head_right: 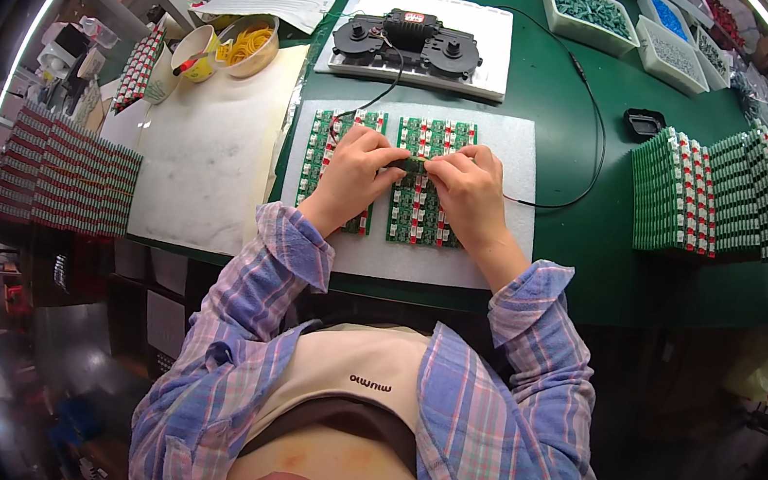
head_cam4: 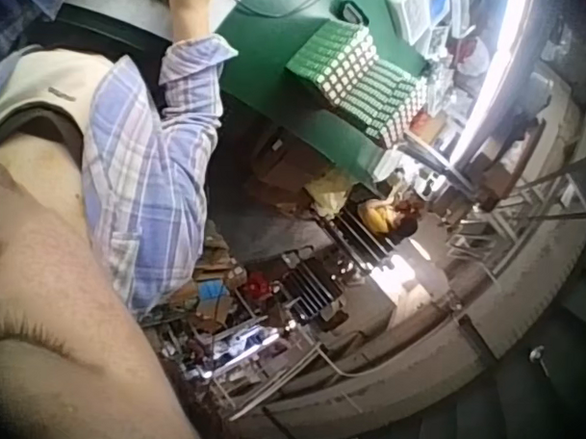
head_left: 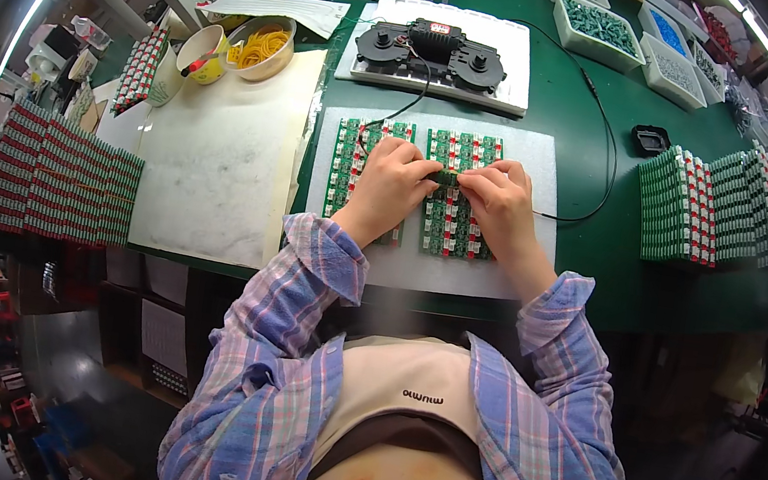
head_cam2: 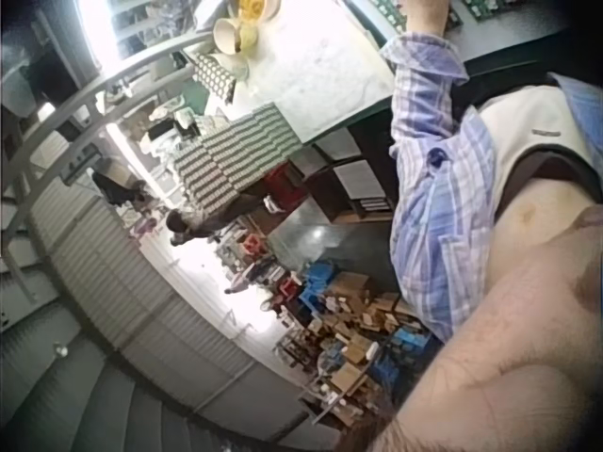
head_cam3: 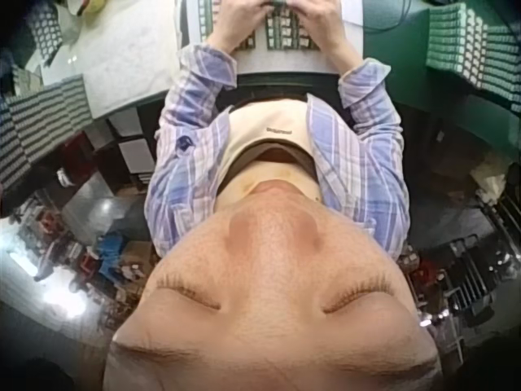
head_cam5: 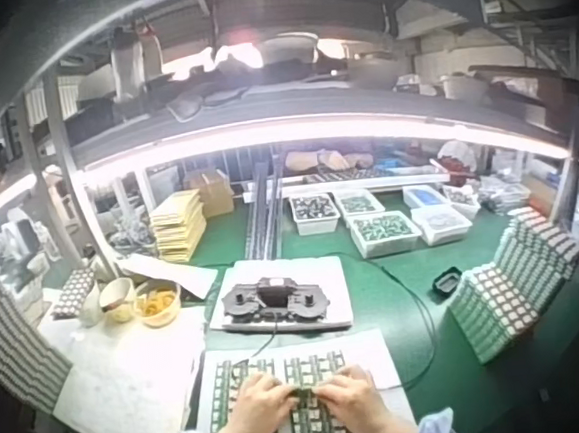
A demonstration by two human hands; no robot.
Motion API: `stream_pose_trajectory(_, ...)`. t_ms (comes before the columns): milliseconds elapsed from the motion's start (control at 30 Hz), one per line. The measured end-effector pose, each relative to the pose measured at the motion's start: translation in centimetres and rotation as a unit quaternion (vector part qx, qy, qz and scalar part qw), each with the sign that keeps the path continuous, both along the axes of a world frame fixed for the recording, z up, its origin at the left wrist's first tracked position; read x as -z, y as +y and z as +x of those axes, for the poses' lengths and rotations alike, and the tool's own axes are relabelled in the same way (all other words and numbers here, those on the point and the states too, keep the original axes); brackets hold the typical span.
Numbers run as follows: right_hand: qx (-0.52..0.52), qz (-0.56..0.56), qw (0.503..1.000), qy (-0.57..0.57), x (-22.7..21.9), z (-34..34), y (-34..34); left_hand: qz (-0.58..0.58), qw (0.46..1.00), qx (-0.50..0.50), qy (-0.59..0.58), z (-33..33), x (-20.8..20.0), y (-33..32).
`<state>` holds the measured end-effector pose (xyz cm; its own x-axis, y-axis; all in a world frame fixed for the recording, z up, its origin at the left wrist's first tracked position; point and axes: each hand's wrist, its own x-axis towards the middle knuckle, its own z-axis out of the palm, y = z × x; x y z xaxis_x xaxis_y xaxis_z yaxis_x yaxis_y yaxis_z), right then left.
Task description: Manual assembly and inspection of components on printed circuit boards at a manufacturing station.
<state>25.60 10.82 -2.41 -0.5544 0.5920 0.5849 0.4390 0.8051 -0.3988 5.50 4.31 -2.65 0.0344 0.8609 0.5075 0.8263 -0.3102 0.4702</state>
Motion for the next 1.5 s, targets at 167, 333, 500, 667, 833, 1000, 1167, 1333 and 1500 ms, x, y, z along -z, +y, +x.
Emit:
stream_pose_trajectory(167,0.023,0.026,0.999,-0.022,0.1,0.0,-1.1,0.013,1.0,0.007,0.02,0.1,0.0,0.0)
stream_pose_trajectory(333,0.031,0.035,0.998,-0.031,0.3,0.0,-1.3,0.029,0.999,0.005,0.04,0.0,0.1,0.2)
stream_pose_trajectory(500,0.034,0.055,0.997,-0.049,0.7,-0.2,-1.2,0.018,0.999,0.007,0.033,-0.2,0.3,0.3)
stream_pose_trajectory(667,0.023,0.046,0.998,-0.037,0.7,-0.1,-1.0,0.005,1.0,0.002,0.023,-0.1,0.4,0.3)
stream_pose_trajectory(833,0.017,0.058,0.996,-0.067,-0.1,-0.2,-1.3,-0.013,1.0,0.001,0.016,-0.2,0.6,0.2)
stream_pose_trajectory(1000,0.009,0.027,0.998,-0.047,0.4,0.0,-1.2,-0.011,0.999,0.003,0.032,0.0,-0.1,-0.1)
stream_pose_trajectory(1167,0.016,-0.027,0.999,0.005,0.6,0.1,-0.8,-0.008,0.999,0.01,0.04,0.1,-0.2,-0.2)
stream_pose_trajectory(1333,0.009,-0.045,0.999,0.018,0.6,0.0,-0.5,-0.015,0.999,0.017,0.046,-0.1,-0.8,-0.1)
stream_pose_trajectory(1500,0.005,-0.043,0.999,0.019,0.7,0.0,-0.4,-0.024,0.999,0.015,0.044,-0.2,-0.9,-0.2)
